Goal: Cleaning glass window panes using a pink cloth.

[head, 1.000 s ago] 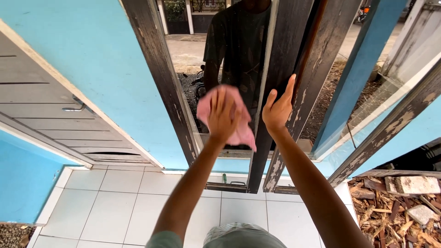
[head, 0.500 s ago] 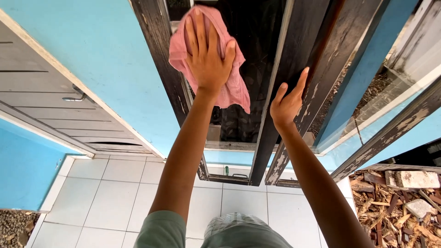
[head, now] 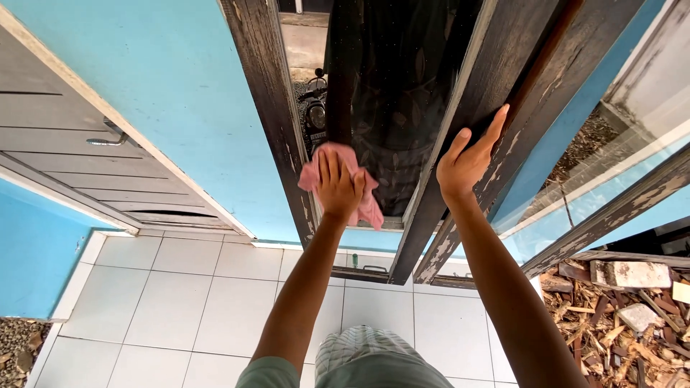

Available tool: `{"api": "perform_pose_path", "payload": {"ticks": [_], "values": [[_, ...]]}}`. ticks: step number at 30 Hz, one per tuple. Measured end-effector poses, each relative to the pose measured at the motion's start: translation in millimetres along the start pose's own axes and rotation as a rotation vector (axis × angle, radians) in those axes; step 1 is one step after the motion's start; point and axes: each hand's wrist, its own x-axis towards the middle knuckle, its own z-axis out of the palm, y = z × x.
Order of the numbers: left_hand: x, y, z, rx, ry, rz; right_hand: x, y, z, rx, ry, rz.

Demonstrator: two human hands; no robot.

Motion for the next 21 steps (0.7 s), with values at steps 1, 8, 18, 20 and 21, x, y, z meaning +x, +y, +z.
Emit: {"api": "perform_pose_path", "payload": {"ticks": [1,8,18,20,21], "values": [[-18,-6,8,-0.004,-0.001,0.001,0,0,1,-0.004,0.001,0.000],[-92,-16,-8,0.038,-0.376,0.279,1,-3,-1,-0.036,0.001,-0.017],[31,1,-46,-0.134,-0.157,0.116,6,-22,-11,-0.014,0.017,0.005],[94,8,-73,-0.122,-0.100,0.120,6,-21,-10,-0.019,0.028,-0.021],[125,14,-87,-0.116,-0.073,0.122,6,-19,-9,-0.031,0.033,-0.041]]}}
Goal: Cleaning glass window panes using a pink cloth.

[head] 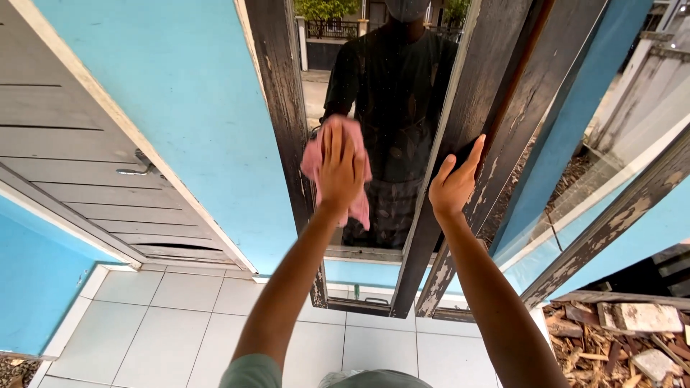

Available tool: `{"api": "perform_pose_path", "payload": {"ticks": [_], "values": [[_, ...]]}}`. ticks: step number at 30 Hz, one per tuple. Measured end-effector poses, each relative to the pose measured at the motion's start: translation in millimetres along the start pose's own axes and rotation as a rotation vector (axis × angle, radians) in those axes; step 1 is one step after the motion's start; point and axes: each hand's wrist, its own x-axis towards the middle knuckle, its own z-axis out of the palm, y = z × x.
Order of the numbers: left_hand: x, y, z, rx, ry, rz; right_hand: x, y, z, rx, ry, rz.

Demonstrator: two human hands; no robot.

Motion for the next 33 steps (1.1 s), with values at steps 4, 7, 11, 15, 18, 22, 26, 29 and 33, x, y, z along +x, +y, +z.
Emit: {"api": "perform_pose_path", "payload": {"ticks": [4,7,11,15,18,22,26,29,33], "values": [[109,2,-37,0.019,0.081,0.006,2,-4,-3,0.032,-0.009,0.006],[169,7,-69,-0.096,0.119,0.069,2,-5,-2,0.033,-0.006,0.023],[199,20,-94,-0.049,0.267,0.096,1,0,0,0.020,0.000,0.023],[189,23,-76,0.064,0.369,0.074,11,-15,-9,0.060,-0.111,0.211],[168,21,-58,0.158,0.345,0.051,1,5,0,0.009,-0.045,0.054],[123,18,-47,0.147,0.290,0.058,-1,4,-2,-0.005,-0.085,0.100],[75,13,-26,0.088,0.234,0.031,14,-11,-9,0.018,-0.070,0.096],[35,5,-6,0.080,0.198,0.034,40,-31,-18,0.011,0.013,-0.119],[-15,-4,19,0.106,0.106,0.029,91,-58,-33,-0.034,0.051,-0.269]]}}
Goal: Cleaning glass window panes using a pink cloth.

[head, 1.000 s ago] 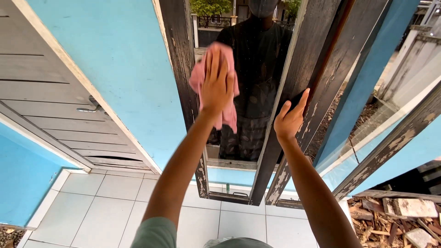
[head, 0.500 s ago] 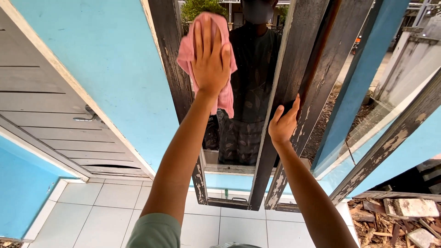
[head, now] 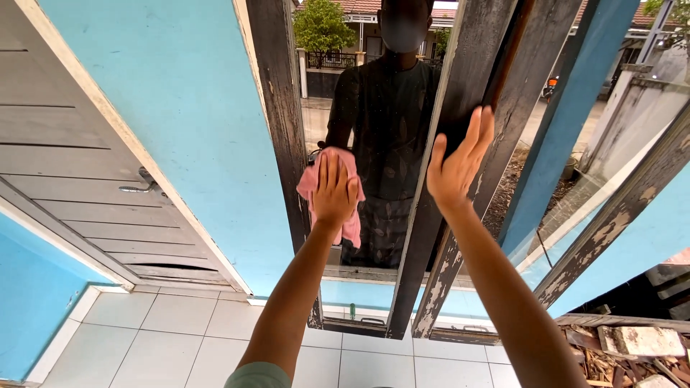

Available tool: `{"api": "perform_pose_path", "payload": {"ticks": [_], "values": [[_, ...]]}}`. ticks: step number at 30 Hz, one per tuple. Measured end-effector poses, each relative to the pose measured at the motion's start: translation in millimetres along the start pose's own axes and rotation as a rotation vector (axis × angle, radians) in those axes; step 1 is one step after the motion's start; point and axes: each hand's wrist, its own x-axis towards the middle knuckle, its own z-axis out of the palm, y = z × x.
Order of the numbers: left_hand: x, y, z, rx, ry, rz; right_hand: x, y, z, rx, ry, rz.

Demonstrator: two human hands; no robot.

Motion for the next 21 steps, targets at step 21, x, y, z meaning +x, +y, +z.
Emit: {"api": "perform_pose_path", "payload": {"ticks": [21], "values": [[166,-19,-50,-0.190,-0.022,0.039,25,24,27,0.007,-0.092,0.196]]}}
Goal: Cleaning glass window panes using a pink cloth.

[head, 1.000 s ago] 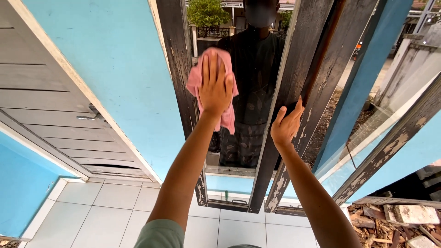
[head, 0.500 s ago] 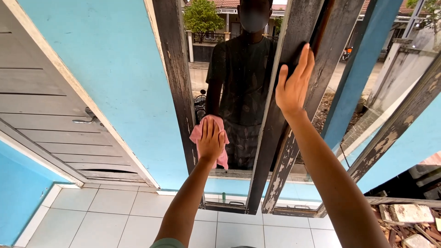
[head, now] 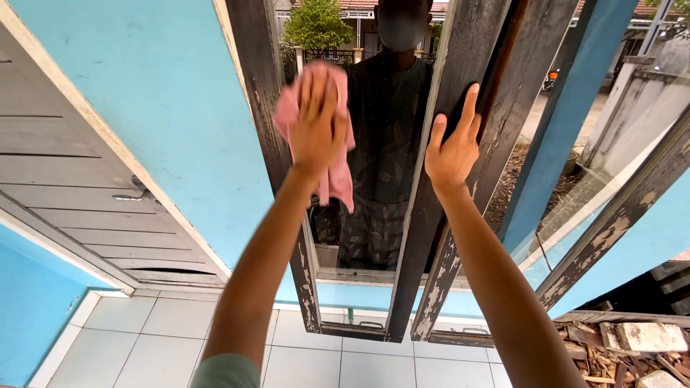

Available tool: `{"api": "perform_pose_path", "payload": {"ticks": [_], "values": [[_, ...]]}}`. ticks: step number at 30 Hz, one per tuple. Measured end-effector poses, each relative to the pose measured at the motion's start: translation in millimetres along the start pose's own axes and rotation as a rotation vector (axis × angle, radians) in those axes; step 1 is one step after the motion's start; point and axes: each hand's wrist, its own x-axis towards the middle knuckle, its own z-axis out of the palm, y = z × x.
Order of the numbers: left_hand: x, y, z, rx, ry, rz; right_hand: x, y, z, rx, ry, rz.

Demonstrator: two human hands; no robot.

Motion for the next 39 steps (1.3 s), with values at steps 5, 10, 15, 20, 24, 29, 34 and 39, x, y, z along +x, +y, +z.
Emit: {"api": "perform_pose_path", "payload": {"ticks": [5,10,15,20,24,29,34,39], "values": [[103,20,-48,0.121,0.074,0.014,0,2,2,0.005,-0.002,0.012],[114,34,-59,0.160,0.051,-0.063,0,-1,0,0.018,-0.005,0.024],[81,36,-44,0.198,0.291,0.027,0,-1,0,0.027,0.006,0.024],[39,34,-32,0.127,0.176,-0.037,0,-1,0,0.041,0.004,0.015],[0,31,-14,0.140,0.192,-0.012,0,0,0,0.055,-0.007,0.034],[-53,25,12,0.120,0.181,-0.019,-1,-1,1,0.053,0.005,0.026],[-108,19,40,0.095,0.169,-0.039,-1,-1,2,0.059,0.016,0.016],[-169,14,70,0.148,0.115,-0.064,0,-2,0,0.068,0.009,0.035]]}}
